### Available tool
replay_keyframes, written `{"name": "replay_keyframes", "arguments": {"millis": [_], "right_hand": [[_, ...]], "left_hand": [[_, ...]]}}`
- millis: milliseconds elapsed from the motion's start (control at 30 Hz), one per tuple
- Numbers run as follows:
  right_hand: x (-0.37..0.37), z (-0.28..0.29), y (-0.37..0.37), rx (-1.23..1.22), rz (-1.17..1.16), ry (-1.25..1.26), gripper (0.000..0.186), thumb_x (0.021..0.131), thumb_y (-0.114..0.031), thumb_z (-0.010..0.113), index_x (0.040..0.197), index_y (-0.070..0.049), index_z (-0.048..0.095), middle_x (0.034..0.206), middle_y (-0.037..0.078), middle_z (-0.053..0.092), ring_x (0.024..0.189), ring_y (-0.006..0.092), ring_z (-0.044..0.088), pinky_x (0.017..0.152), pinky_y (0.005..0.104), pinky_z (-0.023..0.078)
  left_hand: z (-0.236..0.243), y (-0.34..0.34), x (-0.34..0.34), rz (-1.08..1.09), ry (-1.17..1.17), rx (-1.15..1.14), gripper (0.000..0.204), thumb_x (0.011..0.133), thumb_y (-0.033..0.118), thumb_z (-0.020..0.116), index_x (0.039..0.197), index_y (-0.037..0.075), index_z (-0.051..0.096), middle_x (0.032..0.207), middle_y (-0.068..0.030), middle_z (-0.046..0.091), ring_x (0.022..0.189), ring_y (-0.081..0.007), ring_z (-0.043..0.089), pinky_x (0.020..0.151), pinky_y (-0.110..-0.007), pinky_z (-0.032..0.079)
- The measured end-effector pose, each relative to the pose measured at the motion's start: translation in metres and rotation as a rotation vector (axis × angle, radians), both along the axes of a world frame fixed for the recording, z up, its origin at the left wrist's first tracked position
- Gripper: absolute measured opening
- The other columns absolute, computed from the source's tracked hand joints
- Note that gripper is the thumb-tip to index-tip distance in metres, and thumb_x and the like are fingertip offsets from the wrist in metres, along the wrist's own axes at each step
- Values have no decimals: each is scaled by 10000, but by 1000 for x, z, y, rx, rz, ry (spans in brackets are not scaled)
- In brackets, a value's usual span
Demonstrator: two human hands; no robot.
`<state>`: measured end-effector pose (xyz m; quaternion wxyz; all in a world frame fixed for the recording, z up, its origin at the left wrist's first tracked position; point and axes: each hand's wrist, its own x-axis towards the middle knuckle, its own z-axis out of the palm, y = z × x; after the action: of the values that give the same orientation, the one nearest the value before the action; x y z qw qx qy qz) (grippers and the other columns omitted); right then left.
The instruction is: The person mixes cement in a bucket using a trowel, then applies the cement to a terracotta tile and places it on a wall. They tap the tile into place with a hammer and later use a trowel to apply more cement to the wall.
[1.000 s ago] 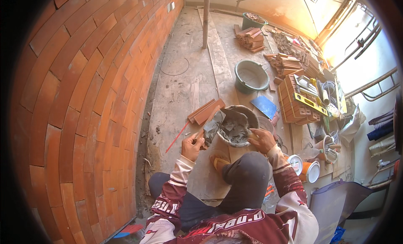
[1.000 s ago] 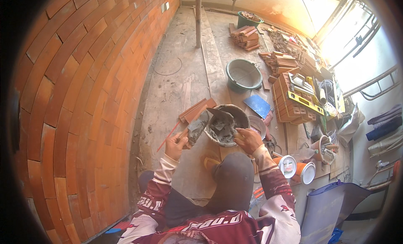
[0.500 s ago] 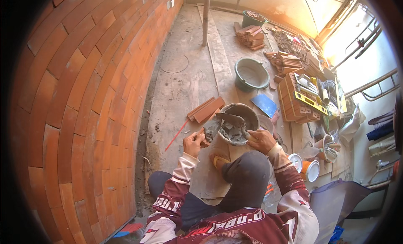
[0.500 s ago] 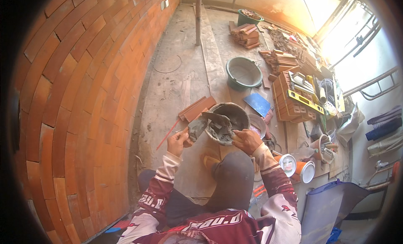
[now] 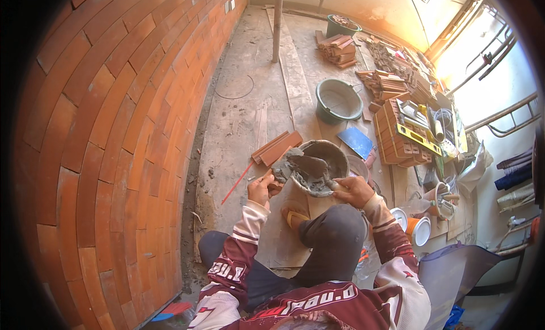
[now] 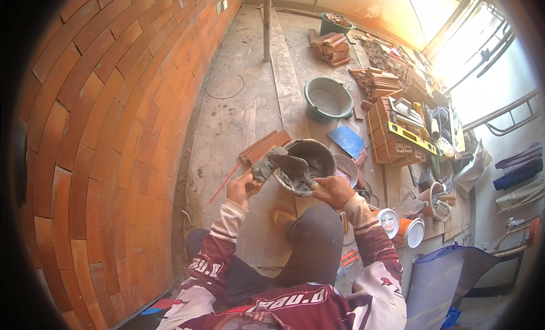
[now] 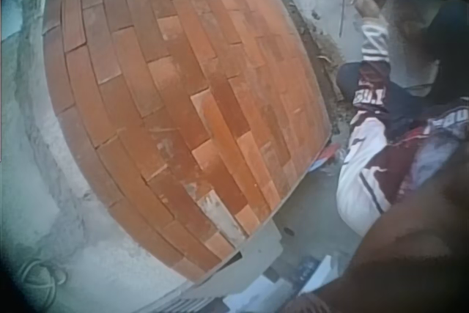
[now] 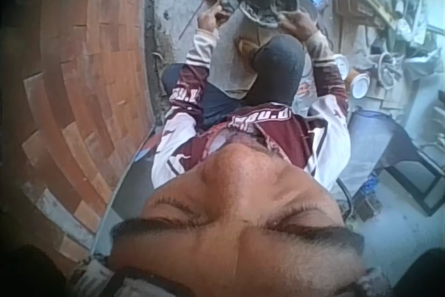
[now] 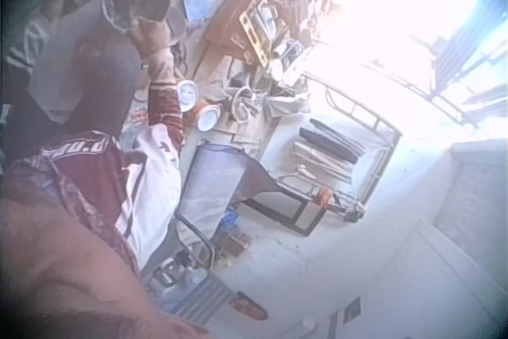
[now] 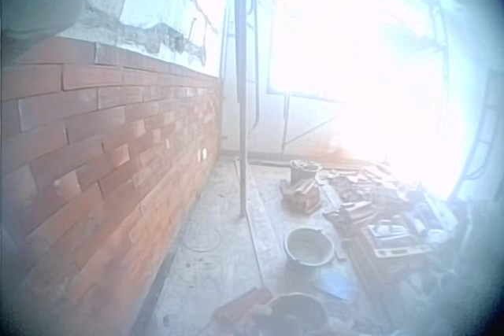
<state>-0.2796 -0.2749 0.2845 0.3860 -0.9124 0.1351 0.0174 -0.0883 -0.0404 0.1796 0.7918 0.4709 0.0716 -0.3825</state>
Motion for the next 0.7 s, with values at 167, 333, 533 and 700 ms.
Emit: {"name": "replay_keyframes", "arguments": {"millis": [167, 333, 533, 700], "right_hand": [[-4, -21, -8, 285, -139, 67, 341, 891, -319, 643, 1004, -2, 699, 687, 66, 627, 628, 149, 609, 586, 317, 486], [-3, -27, -10, 564, -212, 190, 320, 949, -319, 585, 852, -22, 656, 691, 18, 597, 560, 98, 556, 494, 271, 455], [2, 4, -17, 897, -173, 262, 286, 958, -274, 578, 889, -10, 662, 711, 30, 606, 548, 91, 554, 483, 257, 450], [8, -24, -15, 631, -244, 40, 280, 954, -266, 580, 947, 2, 665, 735, 35, 630, 563, 91, 582, 503, 250, 452]], "left_hand": [[15, -10, -1, 34, 100, -80, 161, 909, 97, 591, 1015, -13, 642, 825, -64, 663, 742, -190, 682, 718, -339, 594], [9, -24, -3, 73, 78, -63, 182, 915, 94, 582, 1038, -22, 646, 890, -94, 688, 771, -193, 686, 729, -330, 589], [1, -11, 2, 57, 32, -47, 187, 924, 91, 576, 1053, -27, 643, 903, -98, 692, 776, -193, 688, 727, -324, 589], [-19, 16, 4, -40, 2, -214, 206, 937, 113, 588, 1083, -27, 630, 917, -73, 676, 814, -184, 685, 755, -326, 595]]}}
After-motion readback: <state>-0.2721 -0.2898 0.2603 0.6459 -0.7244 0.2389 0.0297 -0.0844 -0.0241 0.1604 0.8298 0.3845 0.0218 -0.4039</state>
